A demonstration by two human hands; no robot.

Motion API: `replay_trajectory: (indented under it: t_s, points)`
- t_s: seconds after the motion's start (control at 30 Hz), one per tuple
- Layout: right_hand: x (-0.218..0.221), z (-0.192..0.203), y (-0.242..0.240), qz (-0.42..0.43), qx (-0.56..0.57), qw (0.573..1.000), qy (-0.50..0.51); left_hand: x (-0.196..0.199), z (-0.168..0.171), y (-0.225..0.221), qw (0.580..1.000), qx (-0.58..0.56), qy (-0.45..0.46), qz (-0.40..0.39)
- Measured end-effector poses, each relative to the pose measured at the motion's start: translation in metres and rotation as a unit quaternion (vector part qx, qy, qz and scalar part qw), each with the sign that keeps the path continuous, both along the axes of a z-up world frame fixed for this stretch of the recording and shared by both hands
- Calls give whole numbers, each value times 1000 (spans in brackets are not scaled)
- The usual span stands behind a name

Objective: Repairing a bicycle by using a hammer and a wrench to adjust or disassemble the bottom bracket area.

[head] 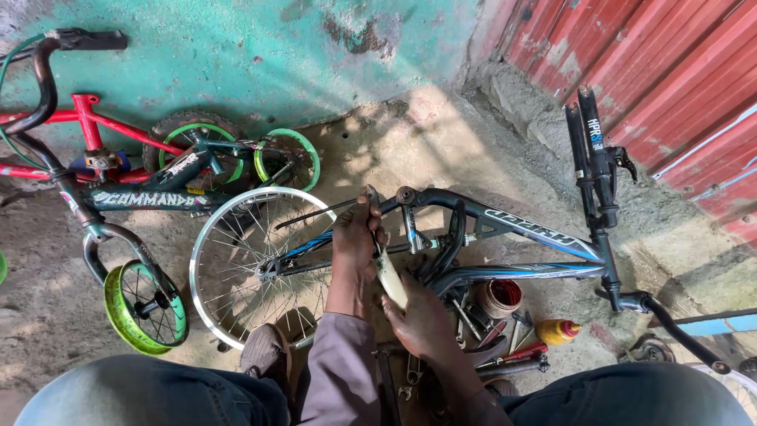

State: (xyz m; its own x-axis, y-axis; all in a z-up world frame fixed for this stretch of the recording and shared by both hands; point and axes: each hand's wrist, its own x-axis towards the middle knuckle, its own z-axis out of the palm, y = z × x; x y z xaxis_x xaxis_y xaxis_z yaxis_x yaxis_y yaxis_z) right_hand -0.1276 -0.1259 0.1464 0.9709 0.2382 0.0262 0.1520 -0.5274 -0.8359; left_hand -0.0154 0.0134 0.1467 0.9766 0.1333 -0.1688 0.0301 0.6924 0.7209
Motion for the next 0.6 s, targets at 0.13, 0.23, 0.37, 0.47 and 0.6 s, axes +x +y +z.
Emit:
replay_trajectory:
  t_s: [0.13, 0.23, 0.37, 0.47, 0.6]
  points:
    - [-6, 5, 6, -111, -198, 972, -61, 4, 0, 1, 995, -32, 15, 88]
    - [-2, -4, 6, -131, -189, 971, -72, -4, 19, -7, 994, -29, 13, 109]
    - [-6, 4, 10, -153, -198, 967, -38, -12, 28, -15, 991, -20, 27, 132]
    - [-7, -4, 8, -168, -171, 969, -65, -18, 38, -22, 989, -37, 11, 142]
    - [-5, -12, 7, -173, -200, 962, -60, -19, 38, -24, 989, -50, -1, 140]
